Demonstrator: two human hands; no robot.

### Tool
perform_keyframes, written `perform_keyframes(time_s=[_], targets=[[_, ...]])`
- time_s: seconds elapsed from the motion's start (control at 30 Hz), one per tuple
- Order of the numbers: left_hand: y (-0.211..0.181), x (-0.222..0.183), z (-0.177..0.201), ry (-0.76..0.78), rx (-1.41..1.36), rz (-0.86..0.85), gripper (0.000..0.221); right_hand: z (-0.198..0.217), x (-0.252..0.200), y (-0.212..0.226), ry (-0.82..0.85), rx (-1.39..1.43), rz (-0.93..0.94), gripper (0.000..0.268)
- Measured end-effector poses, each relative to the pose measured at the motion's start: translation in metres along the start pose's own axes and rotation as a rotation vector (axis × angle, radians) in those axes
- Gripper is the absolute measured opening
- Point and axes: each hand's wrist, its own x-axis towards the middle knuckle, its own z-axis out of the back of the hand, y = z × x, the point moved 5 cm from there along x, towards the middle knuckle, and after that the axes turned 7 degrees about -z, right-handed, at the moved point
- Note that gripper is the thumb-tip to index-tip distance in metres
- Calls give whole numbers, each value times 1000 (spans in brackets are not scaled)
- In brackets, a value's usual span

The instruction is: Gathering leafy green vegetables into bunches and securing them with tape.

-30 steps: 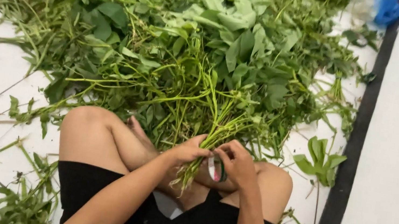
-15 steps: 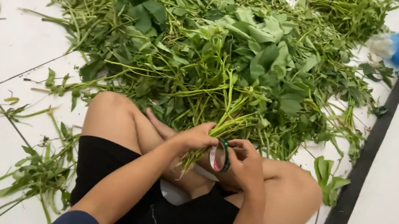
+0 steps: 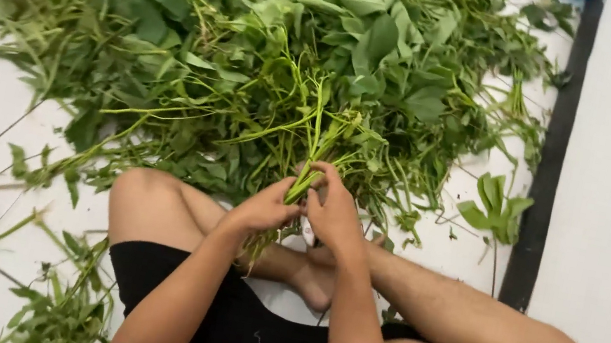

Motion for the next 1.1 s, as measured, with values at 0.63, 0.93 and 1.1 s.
perform_keyframes(time_s=[0.63,0.93,1.1], targets=[[-15,-30,8,0,83,-78,59,-16,4,13,82,-15,54,69],[-47,-39,3,84,91,4,75,-12,11,9,88,-46,186,72],[-40,-32,2,5,55,-11,73,-19,26,-14,159,-3,154,65]])
